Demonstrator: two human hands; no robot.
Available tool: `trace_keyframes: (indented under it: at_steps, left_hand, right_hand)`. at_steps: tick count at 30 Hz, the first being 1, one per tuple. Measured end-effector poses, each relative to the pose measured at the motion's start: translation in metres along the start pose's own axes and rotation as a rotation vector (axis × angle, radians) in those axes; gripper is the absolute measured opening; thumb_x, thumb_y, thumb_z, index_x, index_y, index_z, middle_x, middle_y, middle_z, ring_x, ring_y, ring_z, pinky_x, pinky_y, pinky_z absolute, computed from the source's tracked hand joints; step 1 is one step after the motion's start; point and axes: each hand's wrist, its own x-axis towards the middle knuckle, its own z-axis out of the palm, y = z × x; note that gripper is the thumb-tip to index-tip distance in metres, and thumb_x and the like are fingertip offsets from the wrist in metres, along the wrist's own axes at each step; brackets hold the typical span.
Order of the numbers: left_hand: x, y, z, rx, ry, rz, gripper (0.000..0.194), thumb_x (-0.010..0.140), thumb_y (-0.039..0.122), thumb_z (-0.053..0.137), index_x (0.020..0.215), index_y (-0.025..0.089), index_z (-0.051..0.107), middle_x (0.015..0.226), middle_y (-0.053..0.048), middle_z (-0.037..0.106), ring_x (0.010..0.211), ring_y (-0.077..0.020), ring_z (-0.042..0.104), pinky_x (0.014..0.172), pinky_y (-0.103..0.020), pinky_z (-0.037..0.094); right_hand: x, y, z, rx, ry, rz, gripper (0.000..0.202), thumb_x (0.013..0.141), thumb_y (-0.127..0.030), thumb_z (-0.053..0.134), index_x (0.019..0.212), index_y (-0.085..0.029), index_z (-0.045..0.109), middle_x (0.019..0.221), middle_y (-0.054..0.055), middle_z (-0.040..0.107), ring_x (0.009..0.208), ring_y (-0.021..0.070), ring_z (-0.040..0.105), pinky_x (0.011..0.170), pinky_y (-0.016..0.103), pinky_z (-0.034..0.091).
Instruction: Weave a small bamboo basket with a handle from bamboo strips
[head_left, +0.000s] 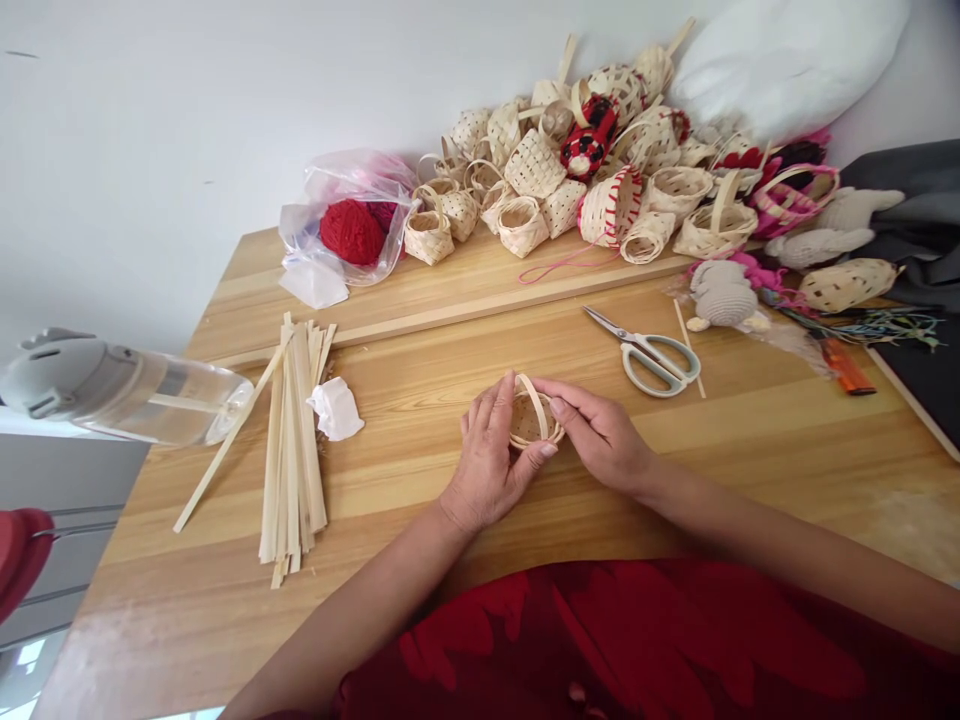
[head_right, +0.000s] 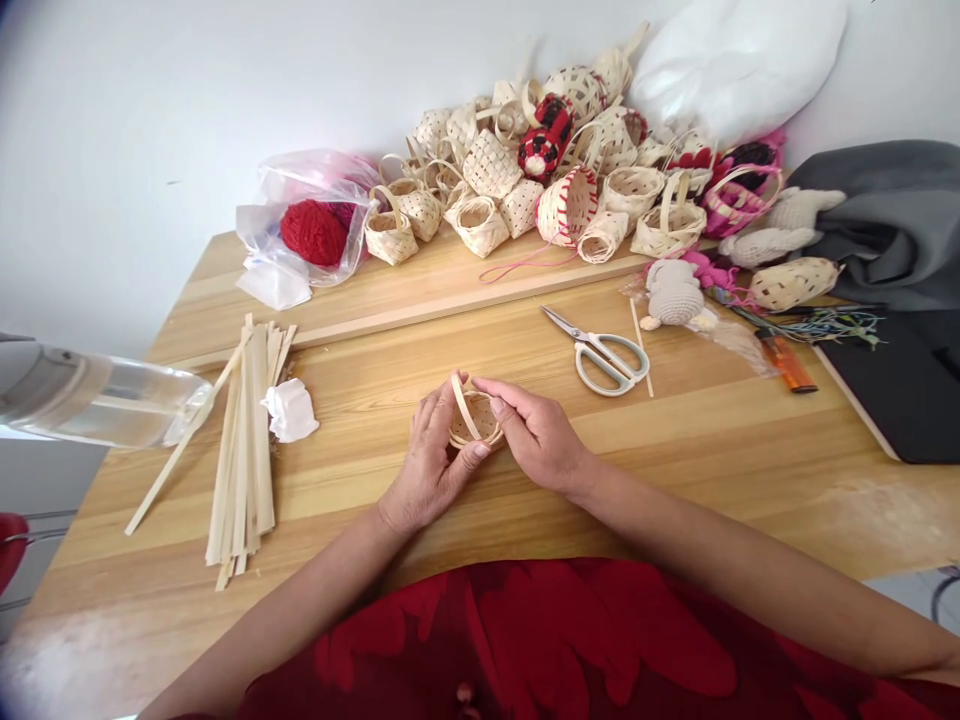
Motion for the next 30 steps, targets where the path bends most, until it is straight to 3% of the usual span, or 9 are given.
trace_keyframes:
  at_steps: [4, 9, 16, 21, 26, 30]
  left_hand:
    - [0.001, 0.004, -0.004, 0.069, -0.027, -0.045, 0.082, 0.098, 0.062, 0.051, 0.162, 0.023, 0.02, 0.158, -0.018, 0.044, 0.146, -0.0324, 0.04, 0.119, -0.052, 0.033]
    - [0.003, -0.003, -0.002, -0.006, 0.028, 0.018, 0.08, 0.095, 0.064, 0.056, 0.158, 0.023, 0.029, 0.153, -0.017, 0.049, 0.142, -0.0318, 0.044, 0.118, -0.051, 0.035]
    - [0.002, -0.007, -0.001, -0.169, 0.118, 0.053, 0.11, 0.08, 0.063, 0.077, 0.162, 0.023, 0.017, 0.149, -0.019, 0.048, 0.138, -0.0341, 0.049, 0.117, -0.053, 0.039]
    - [0.003, -0.006, -0.002, -0.228, 0.124, 0.091, 0.106, 0.081, 0.05, 0.08, 0.162, 0.023, 0.017, 0.15, -0.018, 0.049, 0.138, -0.0332, 0.05, 0.118, -0.053, 0.04]
    - [0.004, -0.006, -0.002, -0.204, 0.115, 0.105, 0.1, 0.082, 0.047, 0.08, 0.161, 0.023, 0.023, 0.148, -0.017, 0.052, 0.135, -0.0323, 0.052, 0.116, -0.052, 0.042]
    - [0.004, -0.006, -0.002, -0.199, 0.108, 0.076, 0.099, 0.081, 0.048, 0.081, 0.16, 0.025, 0.026, 0.146, -0.016, 0.054, 0.133, -0.0322, 0.055, 0.115, -0.052, 0.043]
  right_hand:
    - [-0.001, 0.001, 0.001, -0.006, 0.003, -0.007, 0.041, 0.106, -0.035, 0.046, 0.141, -0.023, 0.062, 0.142, 0.006, 0.067, 0.133, 0.021, 0.061, 0.116, 0.038, 0.047]
    - [-0.001, 0.002, 0.002, 0.016, -0.015, -0.016, 0.041, 0.107, -0.036, 0.045, 0.143, -0.024, 0.06, 0.145, 0.005, 0.064, 0.133, 0.0201, 0.061, 0.116, 0.037, 0.046]
    - [-0.002, 0.001, -0.002, 0.062, 0.045, -0.001, 0.039, 0.106, -0.04, 0.048, 0.138, -0.024, 0.062, 0.14, 0.007, 0.067, 0.129, 0.0224, 0.062, 0.112, 0.04, 0.049]
    - [-0.002, 0.002, -0.006, 0.041, 0.09, -0.031, 0.034, 0.105, -0.036, 0.051, 0.134, -0.026, 0.064, 0.138, 0.007, 0.067, 0.127, 0.0235, 0.063, 0.109, 0.041, 0.05]
    - [-0.002, 0.0, -0.007, -0.078, 0.089, -0.13, 0.033, 0.103, -0.03, 0.054, 0.134, -0.026, 0.064, 0.135, 0.007, 0.067, 0.123, 0.022, 0.063, 0.107, 0.039, 0.05]
    - [0.001, -0.001, -0.007, -0.113, 0.084, -0.105, 0.031, 0.103, -0.031, 0.054, 0.131, -0.024, 0.065, 0.128, 0.008, 0.071, 0.116, 0.0214, 0.066, 0.101, 0.038, 0.053]
